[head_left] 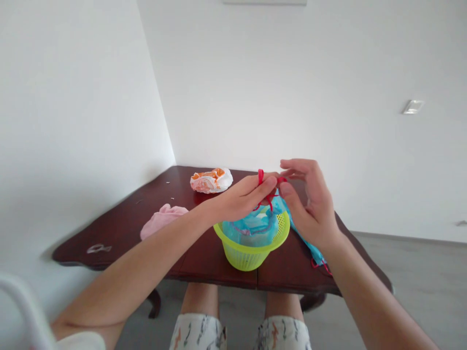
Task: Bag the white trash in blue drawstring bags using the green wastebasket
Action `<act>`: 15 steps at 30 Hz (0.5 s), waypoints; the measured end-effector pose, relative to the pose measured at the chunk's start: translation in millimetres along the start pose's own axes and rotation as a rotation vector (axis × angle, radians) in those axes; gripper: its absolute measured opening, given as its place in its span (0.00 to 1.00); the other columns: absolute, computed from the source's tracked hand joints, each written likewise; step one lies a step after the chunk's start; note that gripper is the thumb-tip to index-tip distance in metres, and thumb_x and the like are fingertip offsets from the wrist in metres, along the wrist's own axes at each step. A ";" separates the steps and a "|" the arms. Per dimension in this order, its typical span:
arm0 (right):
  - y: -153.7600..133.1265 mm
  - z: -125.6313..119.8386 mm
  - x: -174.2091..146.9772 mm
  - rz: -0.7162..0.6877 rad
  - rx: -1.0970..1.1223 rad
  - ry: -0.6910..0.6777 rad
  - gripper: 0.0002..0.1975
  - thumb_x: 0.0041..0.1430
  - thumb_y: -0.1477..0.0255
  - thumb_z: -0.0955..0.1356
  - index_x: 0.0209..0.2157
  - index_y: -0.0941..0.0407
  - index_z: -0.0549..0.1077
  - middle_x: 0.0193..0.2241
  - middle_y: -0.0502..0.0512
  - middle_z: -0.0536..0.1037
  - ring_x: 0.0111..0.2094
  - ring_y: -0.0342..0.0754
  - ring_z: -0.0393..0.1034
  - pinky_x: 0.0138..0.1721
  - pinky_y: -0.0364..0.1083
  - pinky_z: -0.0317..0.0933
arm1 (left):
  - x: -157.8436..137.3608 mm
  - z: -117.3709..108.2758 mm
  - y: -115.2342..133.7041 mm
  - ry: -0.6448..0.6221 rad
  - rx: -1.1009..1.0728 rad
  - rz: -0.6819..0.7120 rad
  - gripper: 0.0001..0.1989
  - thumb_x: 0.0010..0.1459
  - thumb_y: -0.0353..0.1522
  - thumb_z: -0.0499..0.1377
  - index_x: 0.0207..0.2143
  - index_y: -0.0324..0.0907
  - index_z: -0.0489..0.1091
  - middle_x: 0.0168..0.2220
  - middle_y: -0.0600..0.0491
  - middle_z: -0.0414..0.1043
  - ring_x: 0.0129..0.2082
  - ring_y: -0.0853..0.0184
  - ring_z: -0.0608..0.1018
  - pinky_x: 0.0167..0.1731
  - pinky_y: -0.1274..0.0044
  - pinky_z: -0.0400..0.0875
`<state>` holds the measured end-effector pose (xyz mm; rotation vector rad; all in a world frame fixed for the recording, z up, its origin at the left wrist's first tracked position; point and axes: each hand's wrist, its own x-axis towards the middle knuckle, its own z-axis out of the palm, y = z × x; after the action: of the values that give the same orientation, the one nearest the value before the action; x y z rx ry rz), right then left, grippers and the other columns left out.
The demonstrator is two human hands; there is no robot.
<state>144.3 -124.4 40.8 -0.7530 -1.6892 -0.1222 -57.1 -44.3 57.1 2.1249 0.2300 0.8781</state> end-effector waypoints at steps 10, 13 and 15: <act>12.5 11.8 -17.6 0.147 -0.021 0.093 0.04 0.78 0.66 0.77 0.49 0.45 0.89 0.42 0.55 0.89 0.39 0.54 0.82 0.43 0.56 0.79 | -3.9 12.9 -13.8 0.087 -0.186 -0.179 0.35 0.79 0.67 0.54 0.48 0.45 0.74 0.27 0.60 0.66 0.20 0.72 0.67 0.20 0.80 0.62; 10.9 9.5 -18.8 0.155 -0.044 0.147 0.04 0.78 0.65 0.78 0.43 0.45 0.88 0.38 0.55 0.87 0.38 0.55 0.81 0.41 0.56 0.78 | -2.7 11.2 -12.9 0.059 -0.260 -0.302 0.36 0.81 0.65 0.51 0.56 0.44 0.77 0.21 0.61 0.69 0.13 0.72 0.65 0.14 0.81 0.59; 9.0 9.0 -20.6 0.209 -0.016 0.183 0.05 0.78 0.64 0.78 0.43 0.47 0.87 0.38 0.55 0.86 0.38 0.54 0.81 0.42 0.55 0.78 | -0.6 6.5 -15.0 0.051 -0.308 -0.366 0.36 0.83 0.63 0.50 0.57 0.42 0.78 0.22 0.56 0.78 0.11 0.72 0.67 0.14 0.81 0.61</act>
<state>142.9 -121.6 16.8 -0.8983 -1.4299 -0.0572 -51.4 -38.7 42.9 1.7067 0.4630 0.7006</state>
